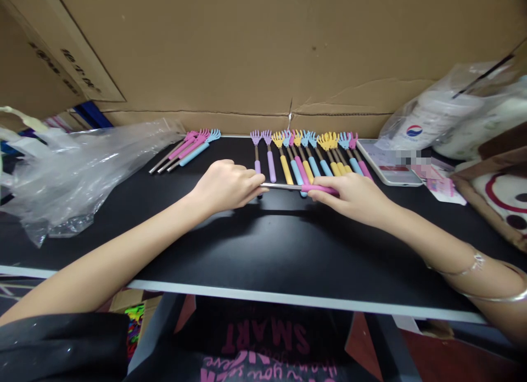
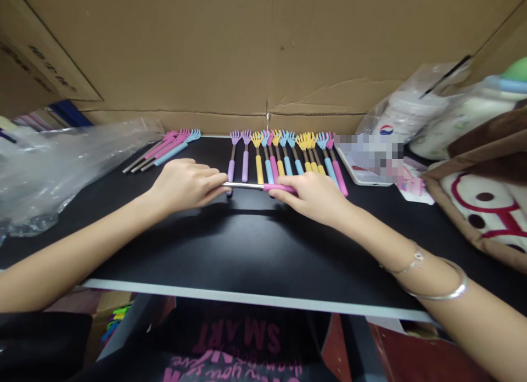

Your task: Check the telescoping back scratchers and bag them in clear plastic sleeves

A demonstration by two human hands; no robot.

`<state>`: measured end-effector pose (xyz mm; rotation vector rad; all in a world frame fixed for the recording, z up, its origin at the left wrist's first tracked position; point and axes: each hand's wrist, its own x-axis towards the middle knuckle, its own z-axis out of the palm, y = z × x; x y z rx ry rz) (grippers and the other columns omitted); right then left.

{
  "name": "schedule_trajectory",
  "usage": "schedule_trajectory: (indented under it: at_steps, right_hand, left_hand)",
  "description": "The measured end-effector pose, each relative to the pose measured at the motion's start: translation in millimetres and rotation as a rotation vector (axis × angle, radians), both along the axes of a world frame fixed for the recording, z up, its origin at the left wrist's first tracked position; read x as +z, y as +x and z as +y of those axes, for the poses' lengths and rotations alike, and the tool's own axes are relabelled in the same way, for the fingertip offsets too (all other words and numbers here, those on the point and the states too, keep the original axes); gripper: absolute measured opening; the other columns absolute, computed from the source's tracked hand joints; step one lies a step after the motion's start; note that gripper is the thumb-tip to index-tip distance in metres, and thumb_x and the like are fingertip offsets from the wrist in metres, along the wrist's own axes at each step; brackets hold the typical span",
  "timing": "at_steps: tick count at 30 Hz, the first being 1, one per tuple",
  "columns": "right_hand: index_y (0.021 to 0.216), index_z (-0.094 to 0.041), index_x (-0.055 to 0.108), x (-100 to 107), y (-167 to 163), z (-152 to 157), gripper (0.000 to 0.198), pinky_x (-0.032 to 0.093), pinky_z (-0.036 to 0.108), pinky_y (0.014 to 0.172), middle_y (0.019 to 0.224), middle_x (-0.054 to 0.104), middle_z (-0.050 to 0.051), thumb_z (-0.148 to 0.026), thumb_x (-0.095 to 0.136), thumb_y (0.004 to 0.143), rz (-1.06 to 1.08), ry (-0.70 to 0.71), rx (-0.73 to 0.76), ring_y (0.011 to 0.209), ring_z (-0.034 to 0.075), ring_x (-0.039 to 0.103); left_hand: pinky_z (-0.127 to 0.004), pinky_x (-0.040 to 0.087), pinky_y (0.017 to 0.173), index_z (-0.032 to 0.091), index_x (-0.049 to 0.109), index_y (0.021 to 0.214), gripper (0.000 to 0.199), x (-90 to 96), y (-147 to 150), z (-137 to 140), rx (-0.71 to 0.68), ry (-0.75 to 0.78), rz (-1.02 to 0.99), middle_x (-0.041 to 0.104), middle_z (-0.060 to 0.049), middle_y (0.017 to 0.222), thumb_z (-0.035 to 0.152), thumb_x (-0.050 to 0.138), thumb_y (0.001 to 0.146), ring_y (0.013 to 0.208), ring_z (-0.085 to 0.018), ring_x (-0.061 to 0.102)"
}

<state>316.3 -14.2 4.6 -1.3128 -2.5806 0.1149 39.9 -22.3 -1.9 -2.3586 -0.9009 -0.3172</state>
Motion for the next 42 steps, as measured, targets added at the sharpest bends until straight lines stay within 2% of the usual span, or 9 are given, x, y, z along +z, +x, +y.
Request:
schedule_trajectory:
  at_steps: [9, 20, 29, 35, 42]
  right_hand:
    - [0.087, -0.025, 0.073, -1.7, -2.4, -4.0, 0.044, 0.026, 0.024, 0.048, 0.049, 0.054, -0.001, -0.057, 0.043, 0.093, -0.011, 0.179, -0.006, 0.047, 0.014, 0.045]
    - [0.094, -0.025, 0.074, -3.3, -4.3, -4.2, 0.05, 0.025, 0.025, 0.049, 0.054, 0.06, 0.001, -0.059, 0.037, 0.094, -0.08, 0.194, -0.011, 0.05, 0.016, 0.05]
    - [0.091, -0.023, 0.071, -3.5, -3.1, -5.8, 0.049, 0.023, 0.026, 0.049, 0.056, 0.062, 0.001, -0.057, 0.036, 0.096, -0.11, 0.264, 0.005, 0.049, 0.015, 0.051]
    - [0.088, -0.022, 0.069, -3.7, -3.0, -6.0, 0.05, 0.023, 0.026, 0.049, 0.059, 0.064, 0.002, -0.057, 0.034, 0.097, -0.134, 0.304, 0.014, 0.048, 0.014, 0.05]
    - [0.086, -0.022, 0.067, 2.1, 1.2, -3.1, 0.053, 0.021, 0.027, 0.049, 0.059, 0.065, 0.002, -0.061, 0.032, 0.096, -0.16, 0.423, -0.016, 0.047, 0.014, 0.049]
  left_hand:
    - [-0.029, 0.022, 0.053, 0.019, 0.065, 0.074, 0.035, 4.5, -0.5, 0.3, 0.034, 0.001, -0.015, 0.064, -0.001, 0.06, 0.038, 0.047, 0.097, 0.056, -0.015, 0.06]
    - [-0.03, 0.023, 0.054, 0.02, 0.067, 0.078, 0.036, 3.2, -4.5, 5.4, -0.001, -0.057, -0.052, 0.065, -0.003, 0.063, 0.04, 0.045, 0.098, 0.06, -0.016, 0.06]
    - [-0.029, 0.029, 0.055, 0.02, 0.068, 0.08, 0.039, 5.1, -4.6, 7.2, -0.026, -0.025, -0.02, 0.063, -0.004, 0.063, 0.042, 0.041, 0.099, 0.063, -0.017, 0.059]
    - [-0.029, 0.024, 0.052, 0.021, 0.068, 0.081, 0.038, 3.8, -4.5, 6.6, 0.022, -0.017, 0.018, 0.061, -0.003, 0.06, 0.041, 0.041, 0.099, 0.06, -0.017, 0.058]
    - [-0.029, 0.017, 0.05, 0.021, 0.069, 0.085, 0.045, 3.2, -6.5, 9.0, 0.022, 0.025, -0.025, 0.061, -0.003, 0.058, 0.046, 0.035, 0.101, 0.056, -0.017, 0.058]
